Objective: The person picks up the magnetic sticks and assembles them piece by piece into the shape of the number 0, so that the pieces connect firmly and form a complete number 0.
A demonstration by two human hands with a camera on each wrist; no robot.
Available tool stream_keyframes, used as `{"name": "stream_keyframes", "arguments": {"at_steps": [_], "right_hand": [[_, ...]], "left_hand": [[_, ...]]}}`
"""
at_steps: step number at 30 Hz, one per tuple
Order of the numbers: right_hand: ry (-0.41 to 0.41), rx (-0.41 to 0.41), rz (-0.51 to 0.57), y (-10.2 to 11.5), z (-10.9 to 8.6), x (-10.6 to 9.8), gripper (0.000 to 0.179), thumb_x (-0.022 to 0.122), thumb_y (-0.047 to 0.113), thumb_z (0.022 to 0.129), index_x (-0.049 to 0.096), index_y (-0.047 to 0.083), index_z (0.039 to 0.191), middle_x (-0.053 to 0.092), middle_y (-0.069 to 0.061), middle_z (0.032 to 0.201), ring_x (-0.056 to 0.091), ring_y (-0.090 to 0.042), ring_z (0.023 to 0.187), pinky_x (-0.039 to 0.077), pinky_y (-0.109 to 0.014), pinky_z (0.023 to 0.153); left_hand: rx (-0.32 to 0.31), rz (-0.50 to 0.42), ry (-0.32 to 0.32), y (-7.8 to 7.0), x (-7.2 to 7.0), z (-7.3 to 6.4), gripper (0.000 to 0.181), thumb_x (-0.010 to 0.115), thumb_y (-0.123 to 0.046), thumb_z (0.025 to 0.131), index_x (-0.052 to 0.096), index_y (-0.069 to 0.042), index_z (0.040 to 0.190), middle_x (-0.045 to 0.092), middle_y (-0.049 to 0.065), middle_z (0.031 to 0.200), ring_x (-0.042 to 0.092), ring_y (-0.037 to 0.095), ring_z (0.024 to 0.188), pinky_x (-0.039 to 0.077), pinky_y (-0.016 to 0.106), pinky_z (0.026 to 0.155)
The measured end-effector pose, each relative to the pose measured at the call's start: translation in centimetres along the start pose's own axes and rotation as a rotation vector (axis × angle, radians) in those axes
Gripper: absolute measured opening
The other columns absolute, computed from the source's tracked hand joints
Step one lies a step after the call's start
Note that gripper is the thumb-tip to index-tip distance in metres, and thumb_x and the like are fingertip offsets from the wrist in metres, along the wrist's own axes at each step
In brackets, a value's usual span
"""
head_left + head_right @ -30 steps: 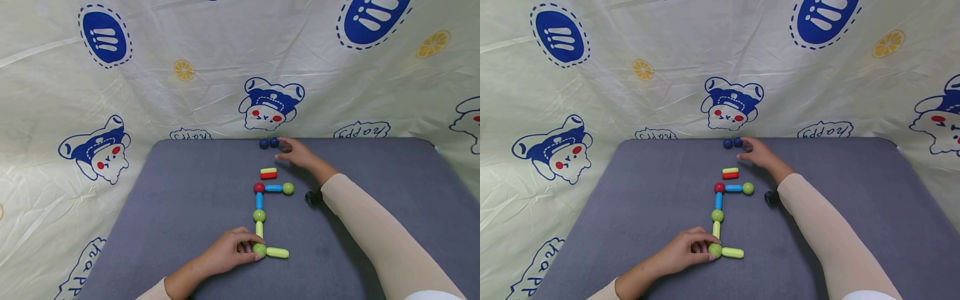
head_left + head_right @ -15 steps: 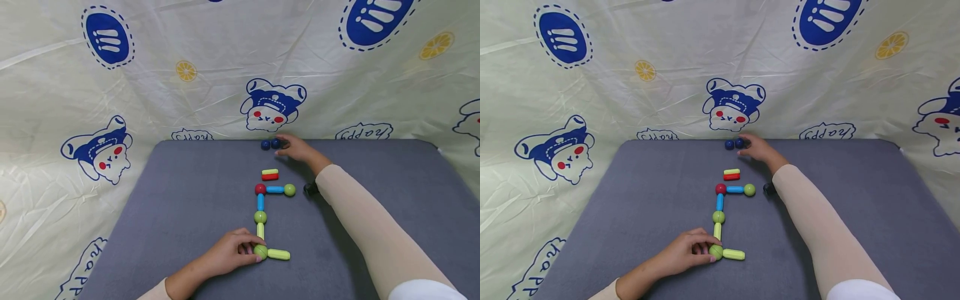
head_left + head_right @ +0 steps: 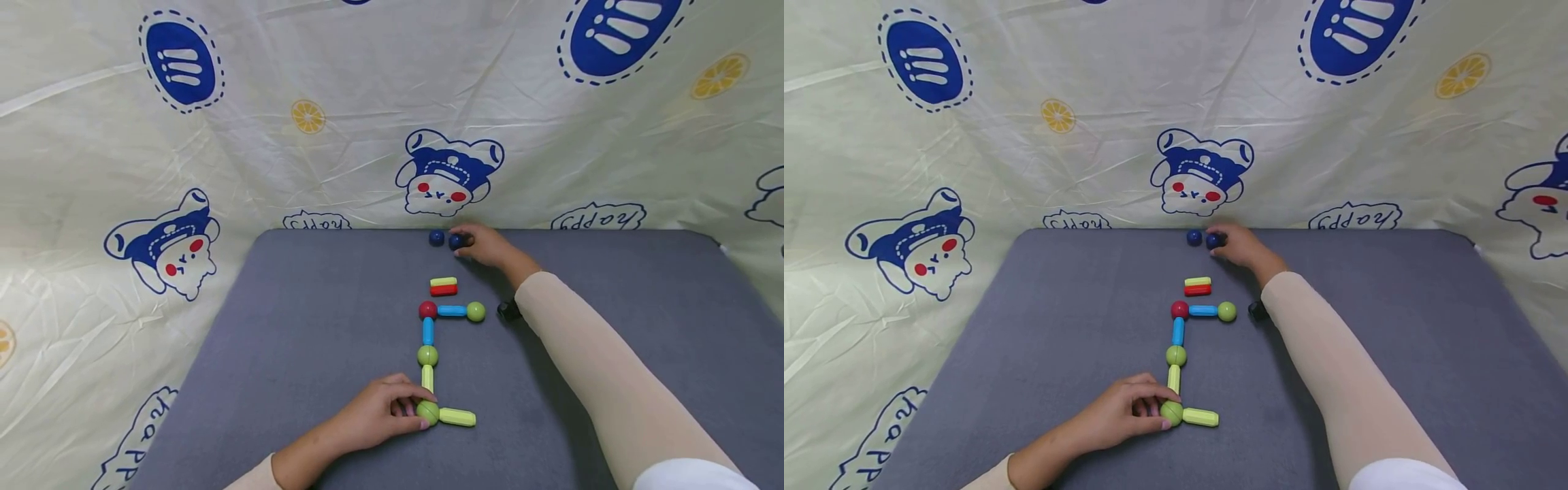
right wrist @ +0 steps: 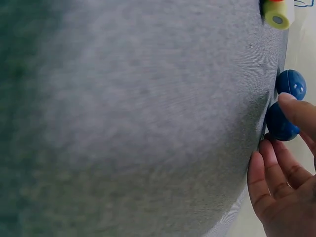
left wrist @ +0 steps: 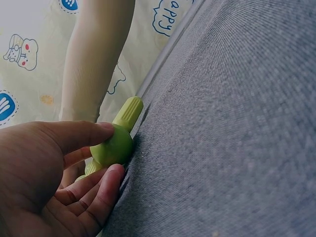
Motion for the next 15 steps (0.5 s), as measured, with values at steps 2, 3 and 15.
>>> {"name": "stream_keyframes", "arguments": {"at_steps": [2,3,15], "right_hand": [[-0.005,-0.002,-0.015,-0.1,-0.1,0.1,0.049,0.065,0.014,0.099,0.052,0.011,0.146,0.049,-0.020,0.148,0.051,-0.040,0.129,0.045,-0.056,0.108],[-0.006,-0.003,-0.021,-0.2,-0.2,0.1,0.048,0.065,0.013,0.099,0.053,0.011,0.145,0.050,-0.021,0.146,0.051,-0.040,0.128,0.045,-0.056,0.108],[-0.035,-0.065,-0.164,-0.6,-2.4,-0.2,0.041,0.069,0.013,0.096,0.062,0.006,0.136,0.054,-0.024,0.125,0.052,-0.035,0.106,0.045,-0.052,0.097]], "left_hand": [[0.002,-0.002,-0.001,0.0,0.0,0.0,0.028,0.079,-0.020,0.089,0.074,-0.023,0.116,0.062,0.003,0.093,0.057,-0.005,0.079,0.054,0.015,0.071],[0.002,-0.003,-0.002,0.0,0.0,0.0,0.028,0.079,-0.020,0.089,0.074,-0.023,0.116,0.062,0.003,0.093,0.057,-0.005,0.079,0.054,0.015,0.071],[-0.003,-0.003,-0.002,0.0,0.0,0.0,0.028,0.079,-0.019,0.089,0.074,-0.022,0.116,0.062,0.003,0.094,0.057,-0.005,0.080,0.054,0.015,0.072]]}}
Point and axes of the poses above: each hand's wrist, its own z-axis towards the middle knuckle, its own x-axis out of the palm, y = z × x, the point moved 6 cm from there along z, towards the middle knuckle
